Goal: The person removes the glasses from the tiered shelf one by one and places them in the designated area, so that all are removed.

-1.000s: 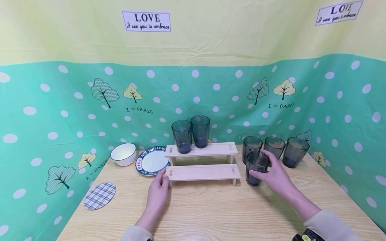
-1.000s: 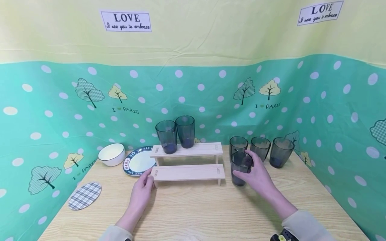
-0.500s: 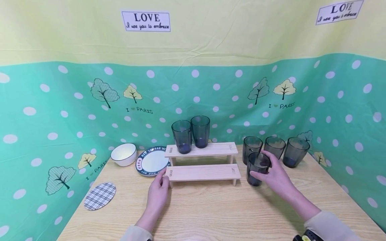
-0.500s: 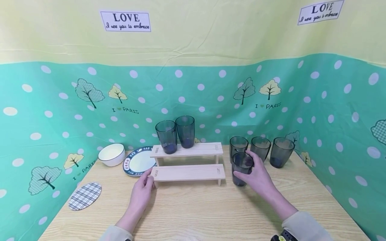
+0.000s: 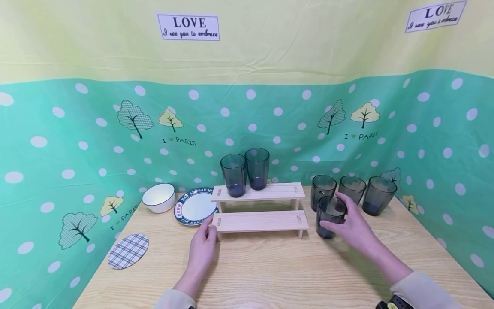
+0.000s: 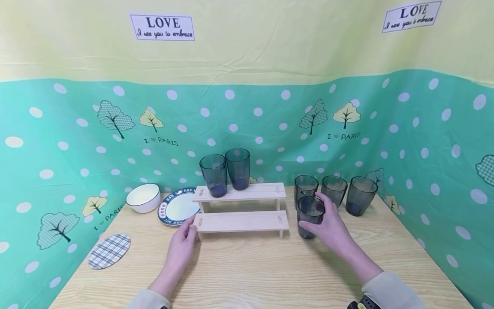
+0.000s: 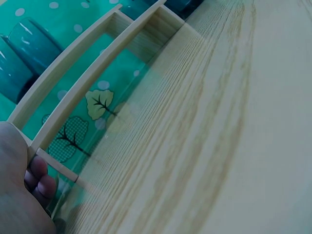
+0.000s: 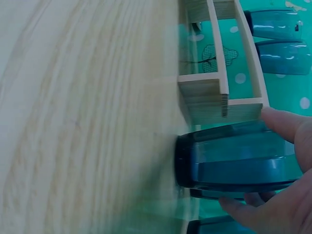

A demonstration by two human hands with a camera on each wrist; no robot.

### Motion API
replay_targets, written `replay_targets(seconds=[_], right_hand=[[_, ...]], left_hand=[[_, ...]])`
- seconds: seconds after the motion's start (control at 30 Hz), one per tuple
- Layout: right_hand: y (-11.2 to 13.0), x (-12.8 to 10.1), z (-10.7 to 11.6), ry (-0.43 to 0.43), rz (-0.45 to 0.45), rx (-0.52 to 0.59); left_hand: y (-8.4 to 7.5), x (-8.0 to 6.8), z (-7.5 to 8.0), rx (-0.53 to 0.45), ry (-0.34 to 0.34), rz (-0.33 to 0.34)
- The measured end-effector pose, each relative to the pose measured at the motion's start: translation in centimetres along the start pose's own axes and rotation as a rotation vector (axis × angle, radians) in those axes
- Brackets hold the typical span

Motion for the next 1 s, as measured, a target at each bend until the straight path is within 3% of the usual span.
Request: replay_targets(seconds=[0.2, 0.5, 1.0], right_hand=[[1.5, -0.2, 1.2, -0.048, 0.030, -0.043], [6.2, 0.8, 3.7, -0.149, 0.146, -0.070], [12.8, 6.5, 1.8, -0.046, 0.274, 0.105]], left_hand=[[0.1, 0.1, 0.1, 0.020, -0.008, 0.000], [0.3, 0.1, 0.2, 0.034, -0.026, -0.005], [0.1, -0.1, 0.1, -0.008, -0.023, -0.012]])
Point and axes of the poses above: each hand's wrist, its own x-axis towards the middle knuckle, its own z-axis out of the back of the hand, y = z × x, the point moved 2 cm from there along x, towards the middle knuckle, and after that the axes turned 7 degrees about y, right-handed, at the moved point
